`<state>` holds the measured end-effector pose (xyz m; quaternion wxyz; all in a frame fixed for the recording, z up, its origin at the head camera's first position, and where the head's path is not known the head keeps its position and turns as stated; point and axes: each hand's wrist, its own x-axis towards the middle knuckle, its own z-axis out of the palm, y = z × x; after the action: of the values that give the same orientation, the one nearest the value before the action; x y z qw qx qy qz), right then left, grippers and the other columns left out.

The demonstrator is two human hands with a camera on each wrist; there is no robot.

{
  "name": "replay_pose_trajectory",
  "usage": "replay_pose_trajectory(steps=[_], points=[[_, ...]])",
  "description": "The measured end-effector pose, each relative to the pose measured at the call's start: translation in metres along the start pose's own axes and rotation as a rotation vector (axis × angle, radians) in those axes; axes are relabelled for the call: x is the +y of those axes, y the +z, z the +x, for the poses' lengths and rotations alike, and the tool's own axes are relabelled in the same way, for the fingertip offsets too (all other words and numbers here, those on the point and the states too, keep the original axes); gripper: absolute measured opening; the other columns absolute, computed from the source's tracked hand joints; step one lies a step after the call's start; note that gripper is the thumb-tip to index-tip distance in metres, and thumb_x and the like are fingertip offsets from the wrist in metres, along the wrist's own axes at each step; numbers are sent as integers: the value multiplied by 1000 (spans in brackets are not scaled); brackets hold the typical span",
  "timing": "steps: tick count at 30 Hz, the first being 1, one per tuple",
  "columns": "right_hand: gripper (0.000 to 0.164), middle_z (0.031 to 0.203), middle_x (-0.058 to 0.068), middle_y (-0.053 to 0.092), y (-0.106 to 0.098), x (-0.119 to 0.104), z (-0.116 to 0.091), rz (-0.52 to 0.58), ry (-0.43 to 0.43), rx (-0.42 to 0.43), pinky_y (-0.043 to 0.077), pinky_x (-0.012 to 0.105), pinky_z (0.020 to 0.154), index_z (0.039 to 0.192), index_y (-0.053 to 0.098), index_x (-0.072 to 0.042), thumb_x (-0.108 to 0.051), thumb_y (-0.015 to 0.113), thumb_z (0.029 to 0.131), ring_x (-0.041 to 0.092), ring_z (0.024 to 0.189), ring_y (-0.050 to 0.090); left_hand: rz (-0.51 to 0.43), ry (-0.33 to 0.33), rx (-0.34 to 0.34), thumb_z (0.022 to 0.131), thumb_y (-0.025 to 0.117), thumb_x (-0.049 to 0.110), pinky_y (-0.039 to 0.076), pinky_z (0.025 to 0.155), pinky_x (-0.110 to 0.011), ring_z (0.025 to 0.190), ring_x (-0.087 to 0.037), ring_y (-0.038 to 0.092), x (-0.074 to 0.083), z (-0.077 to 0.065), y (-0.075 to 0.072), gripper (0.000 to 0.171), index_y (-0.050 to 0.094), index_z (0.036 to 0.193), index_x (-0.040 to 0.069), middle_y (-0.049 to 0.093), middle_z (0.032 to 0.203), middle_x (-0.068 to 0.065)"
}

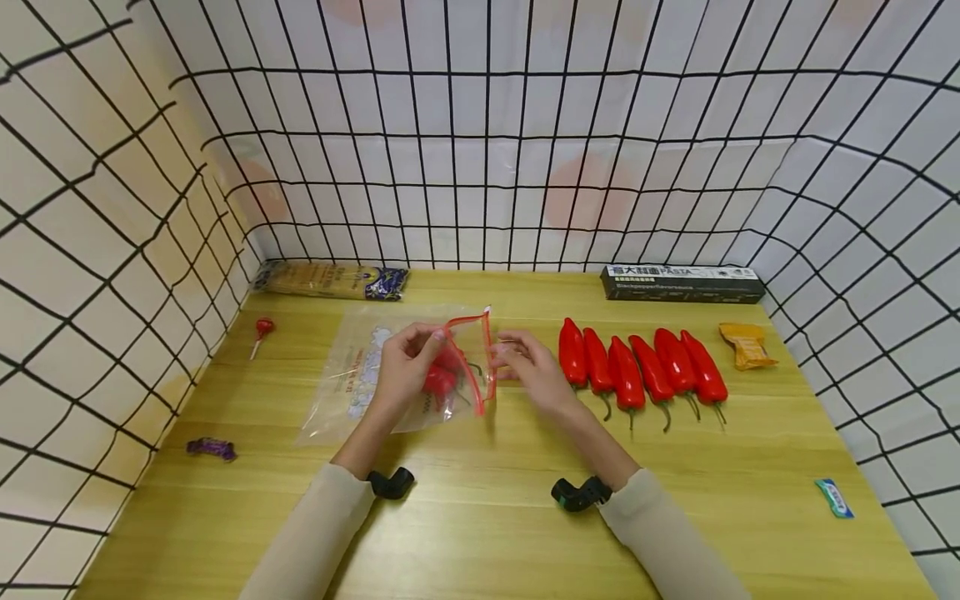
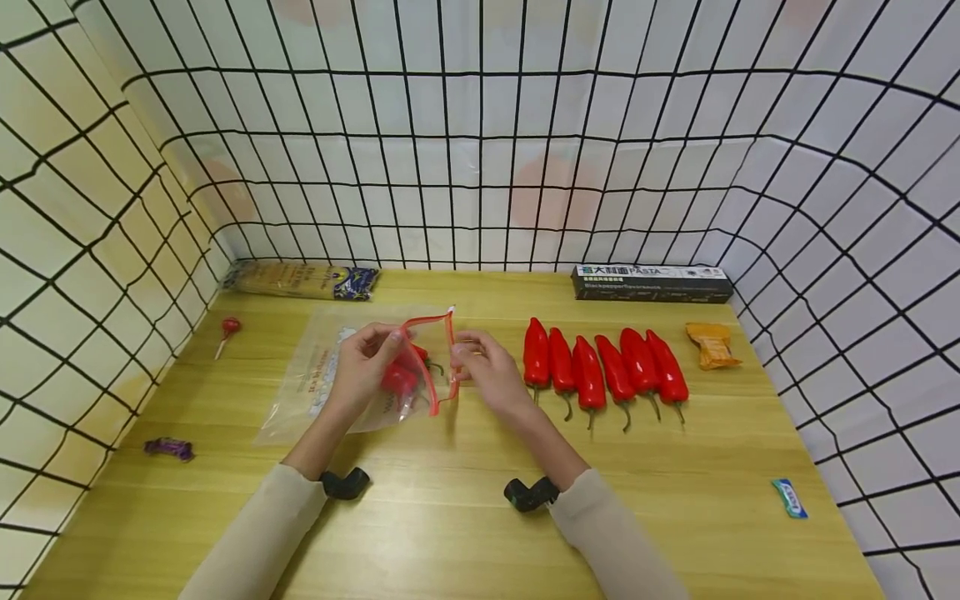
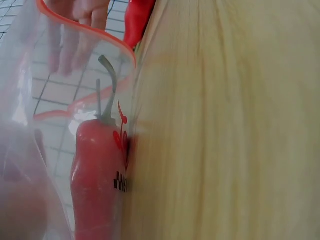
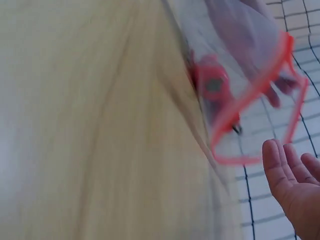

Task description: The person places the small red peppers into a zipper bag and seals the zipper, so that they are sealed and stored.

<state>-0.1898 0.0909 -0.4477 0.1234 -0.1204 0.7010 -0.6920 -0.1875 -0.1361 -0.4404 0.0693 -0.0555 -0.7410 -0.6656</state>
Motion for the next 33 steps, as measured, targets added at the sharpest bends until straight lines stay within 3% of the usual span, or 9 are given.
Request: replay_pose_trajectory(steps=[6,10,15,19,26,33], points=[[48,120,18,58,-35,-7,-13,-193,-28,83,53,53,91,137,49,-12,-32,63,95,46,106,59,-4,-3,-11,94,65,27,54,82,-50,94,-43,61,1,0,-1,25,70,107,6,72,94,-1],[53,114,7,61,-56,-7,-20,-365,12,167,57,43,84,135,52,-18,-43,66,91,33,101,62,-4,-13,-16,94,65,28,54,84,-49,95,-40,63,1,-1,-2,25,70,106,7,73,97,-2],[55,110,4,63,-75,0,-26,-538,51,257,53,27,74,132,55,-15,-44,70,88,20,93,59,-21,-31,-36,94,65,28,54,87,-49,98,-39,65,0,-1,-1,25,69,108,8,74,105,-9],[52,111,7,64,-83,6,-28,-612,40,307,52,29,75,129,57,-10,-36,72,87,22,91,59,-22,-35,-53,94,64,29,55,86,-49,98,-38,65,-1,-1,0,25,69,108,9,73,106,-9],[50,121,11,63,-82,12,-26,-801,11,298,51,39,84,131,54,-6,-24,72,88,25,97,57,-30,-51,-53,94,65,28,54,88,-50,98,-37,65,0,-1,-1,24,70,108,9,74,103,-7],[48,120,9,63,-78,11,-24,-823,5,228,52,45,92,130,56,-9,-9,71,85,28,104,59,-21,-64,-46,94,65,29,55,87,-50,98,-39,64,-1,0,0,25,69,107,8,73,96,-1]])
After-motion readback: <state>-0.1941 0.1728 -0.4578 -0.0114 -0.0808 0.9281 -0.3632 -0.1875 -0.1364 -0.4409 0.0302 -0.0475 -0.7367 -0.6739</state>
